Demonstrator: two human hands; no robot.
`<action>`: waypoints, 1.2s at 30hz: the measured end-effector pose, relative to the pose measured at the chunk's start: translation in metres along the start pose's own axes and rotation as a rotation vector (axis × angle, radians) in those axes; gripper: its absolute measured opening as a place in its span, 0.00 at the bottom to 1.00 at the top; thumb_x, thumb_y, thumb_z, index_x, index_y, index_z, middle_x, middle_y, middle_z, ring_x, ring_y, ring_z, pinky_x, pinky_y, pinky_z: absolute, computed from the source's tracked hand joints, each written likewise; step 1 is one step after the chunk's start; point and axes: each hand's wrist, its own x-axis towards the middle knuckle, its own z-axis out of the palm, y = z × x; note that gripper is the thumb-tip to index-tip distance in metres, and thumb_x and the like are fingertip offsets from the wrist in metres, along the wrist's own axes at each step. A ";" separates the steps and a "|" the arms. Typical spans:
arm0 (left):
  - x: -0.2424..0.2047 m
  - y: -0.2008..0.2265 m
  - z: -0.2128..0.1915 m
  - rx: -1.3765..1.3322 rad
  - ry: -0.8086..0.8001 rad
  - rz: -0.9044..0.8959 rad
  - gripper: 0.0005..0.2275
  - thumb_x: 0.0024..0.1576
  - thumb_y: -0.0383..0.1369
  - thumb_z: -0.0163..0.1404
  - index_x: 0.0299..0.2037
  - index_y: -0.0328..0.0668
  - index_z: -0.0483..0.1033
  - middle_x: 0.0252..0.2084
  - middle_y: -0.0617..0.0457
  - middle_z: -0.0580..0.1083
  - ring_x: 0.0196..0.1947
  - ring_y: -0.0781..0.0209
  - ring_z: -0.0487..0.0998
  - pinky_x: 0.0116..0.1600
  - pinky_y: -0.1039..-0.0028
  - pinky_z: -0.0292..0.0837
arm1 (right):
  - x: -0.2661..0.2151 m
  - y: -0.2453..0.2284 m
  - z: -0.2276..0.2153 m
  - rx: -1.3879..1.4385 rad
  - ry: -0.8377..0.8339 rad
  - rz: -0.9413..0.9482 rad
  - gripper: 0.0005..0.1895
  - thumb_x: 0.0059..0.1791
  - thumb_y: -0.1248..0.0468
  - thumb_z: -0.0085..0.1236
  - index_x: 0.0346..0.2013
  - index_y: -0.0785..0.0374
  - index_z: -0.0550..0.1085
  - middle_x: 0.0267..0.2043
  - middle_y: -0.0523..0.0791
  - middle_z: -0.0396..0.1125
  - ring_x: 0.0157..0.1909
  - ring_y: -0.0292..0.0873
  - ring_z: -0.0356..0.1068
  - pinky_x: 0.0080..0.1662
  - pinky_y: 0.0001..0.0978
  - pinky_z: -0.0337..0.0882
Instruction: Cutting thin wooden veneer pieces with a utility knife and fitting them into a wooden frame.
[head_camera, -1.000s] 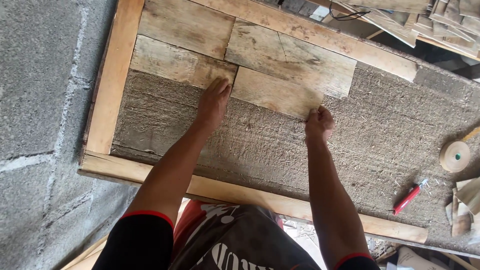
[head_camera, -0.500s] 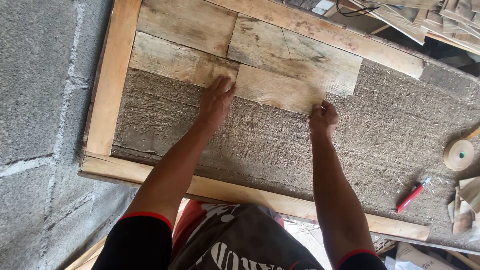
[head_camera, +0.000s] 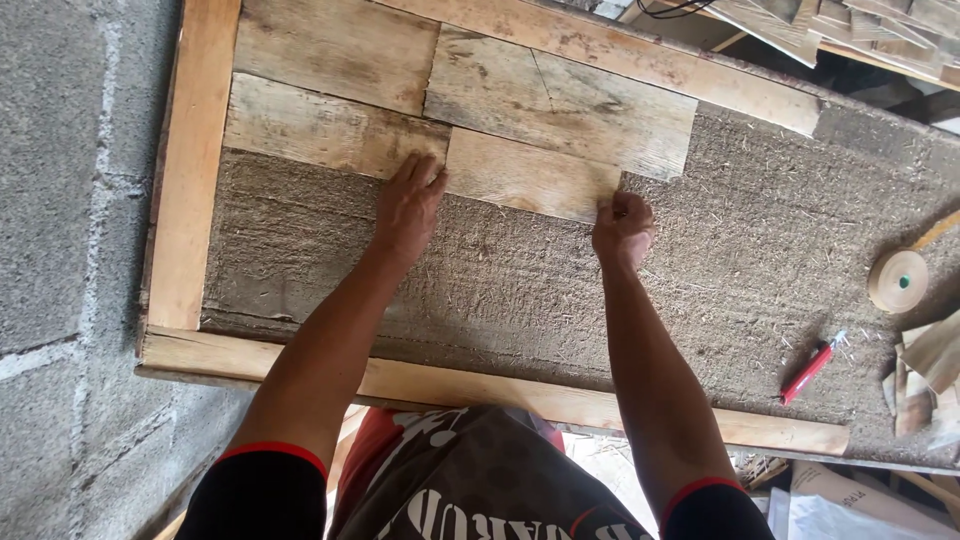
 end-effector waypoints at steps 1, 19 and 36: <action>0.001 0.000 0.001 -0.001 -0.001 0.003 0.25 0.48 0.20 0.61 0.58 0.43 0.78 0.66 0.46 0.69 0.68 0.45 0.66 0.67 0.63 0.70 | 0.001 0.001 0.001 0.000 0.002 0.003 0.08 0.51 0.61 0.66 0.41 0.60 0.77 0.40 0.44 0.74 0.38 0.41 0.72 0.43 0.38 0.76; -0.002 -0.011 0.023 -0.039 -0.033 -0.032 0.26 0.50 0.18 0.59 0.60 0.50 0.78 0.69 0.43 0.68 0.69 0.44 0.66 0.68 0.65 0.68 | 0.003 -0.017 -0.010 0.254 0.009 0.239 0.04 0.49 0.67 0.65 0.38 0.59 0.79 0.36 0.43 0.76 0.30 0.34 0.74 0.32 0.28 0.79; -0.002 -0.012 0.023 -0.074 -0.074 -0.036 0.29 0.51 0.18 0.58 0.64 0.50 0.74 0.72 0.44 0.64 0.71 0.45 0.63 0.70 0.64 0.66 | 0.006 -0.017 -0.009 0.247 0.030 0.309 0.07 0.47 0.63 0.68 0.39 0.57 0.81 0.36 0.42 0.78 0.30 0.32 0.75 0.33 0.25 0.79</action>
